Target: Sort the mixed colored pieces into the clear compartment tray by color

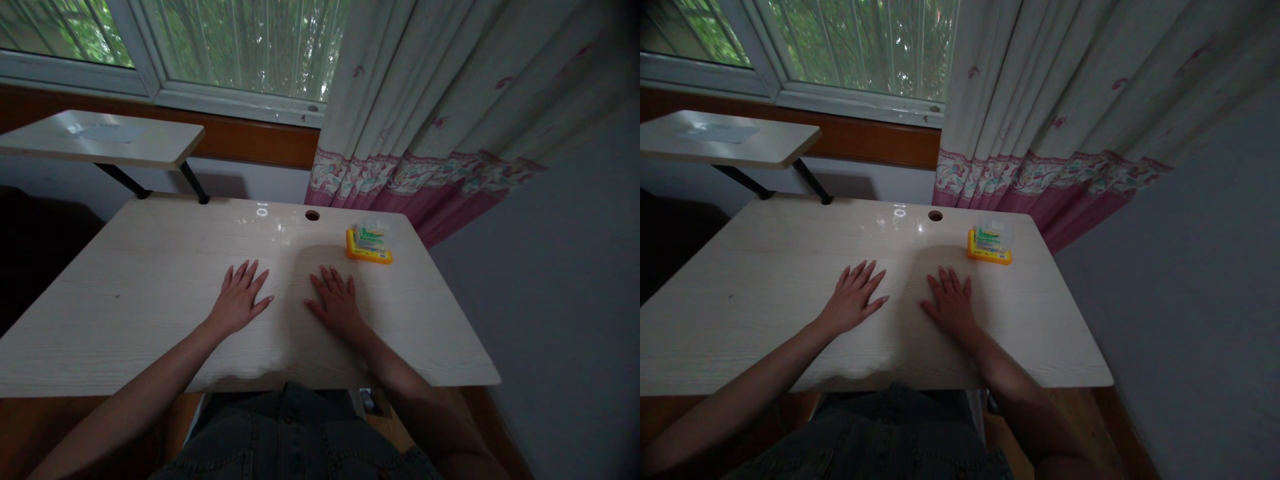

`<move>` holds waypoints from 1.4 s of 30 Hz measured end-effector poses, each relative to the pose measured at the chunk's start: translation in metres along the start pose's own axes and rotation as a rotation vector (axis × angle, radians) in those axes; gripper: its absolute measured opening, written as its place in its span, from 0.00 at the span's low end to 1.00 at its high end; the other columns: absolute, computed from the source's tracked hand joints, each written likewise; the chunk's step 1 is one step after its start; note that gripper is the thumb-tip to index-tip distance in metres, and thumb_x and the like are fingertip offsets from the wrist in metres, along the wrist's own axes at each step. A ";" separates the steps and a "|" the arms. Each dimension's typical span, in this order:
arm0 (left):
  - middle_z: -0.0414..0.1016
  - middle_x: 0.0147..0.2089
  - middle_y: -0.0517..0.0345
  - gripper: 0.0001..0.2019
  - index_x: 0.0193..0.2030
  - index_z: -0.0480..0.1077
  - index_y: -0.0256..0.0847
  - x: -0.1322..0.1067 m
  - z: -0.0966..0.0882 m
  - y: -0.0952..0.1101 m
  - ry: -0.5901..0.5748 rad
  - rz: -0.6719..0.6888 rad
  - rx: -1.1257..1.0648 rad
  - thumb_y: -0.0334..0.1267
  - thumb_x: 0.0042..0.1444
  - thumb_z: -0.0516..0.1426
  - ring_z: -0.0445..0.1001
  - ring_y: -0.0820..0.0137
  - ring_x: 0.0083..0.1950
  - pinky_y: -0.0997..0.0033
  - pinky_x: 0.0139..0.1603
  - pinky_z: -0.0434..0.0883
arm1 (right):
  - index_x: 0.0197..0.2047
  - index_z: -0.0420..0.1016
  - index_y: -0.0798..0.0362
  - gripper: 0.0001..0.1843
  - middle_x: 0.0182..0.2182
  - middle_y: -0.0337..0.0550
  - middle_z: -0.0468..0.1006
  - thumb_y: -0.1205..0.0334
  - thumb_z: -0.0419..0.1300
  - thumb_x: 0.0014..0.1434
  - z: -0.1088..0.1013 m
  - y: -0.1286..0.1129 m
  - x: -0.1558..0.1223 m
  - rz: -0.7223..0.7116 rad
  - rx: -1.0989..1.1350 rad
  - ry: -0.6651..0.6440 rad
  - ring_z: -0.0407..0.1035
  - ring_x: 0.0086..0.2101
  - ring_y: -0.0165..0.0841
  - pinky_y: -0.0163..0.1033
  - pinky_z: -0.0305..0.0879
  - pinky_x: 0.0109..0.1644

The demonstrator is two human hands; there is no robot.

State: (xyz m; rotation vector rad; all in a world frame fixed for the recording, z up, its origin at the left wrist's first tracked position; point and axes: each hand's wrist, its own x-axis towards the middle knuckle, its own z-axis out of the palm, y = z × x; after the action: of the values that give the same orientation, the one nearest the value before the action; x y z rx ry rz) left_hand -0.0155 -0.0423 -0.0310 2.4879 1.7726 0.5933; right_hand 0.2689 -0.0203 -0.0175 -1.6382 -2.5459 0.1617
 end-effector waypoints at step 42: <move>0.52 0.73 0.48 0.31 0.68 0.58 0.48 0.000 0.002 -0.001 -0.007 0.002 0.111 0.57 0.62 0.51 0.49 0.51 0.73 0.41 0.71 0.47 | 0.70 0.54 0.43 0.36 0.71 0.46 0.47 0.36 0.45 0.65 0.003 0.001 0.000 -0.008 -0.004 0.026 0.38 0.70 0.46 0.66 0.29 0.69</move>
State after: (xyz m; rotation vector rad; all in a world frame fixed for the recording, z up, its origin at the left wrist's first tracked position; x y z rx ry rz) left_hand -0.0156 -0.0412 -0.0335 2.5588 1.8497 0.4987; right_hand 0.2697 -0.0197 -0.0207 -1.6206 -2.5353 0.1341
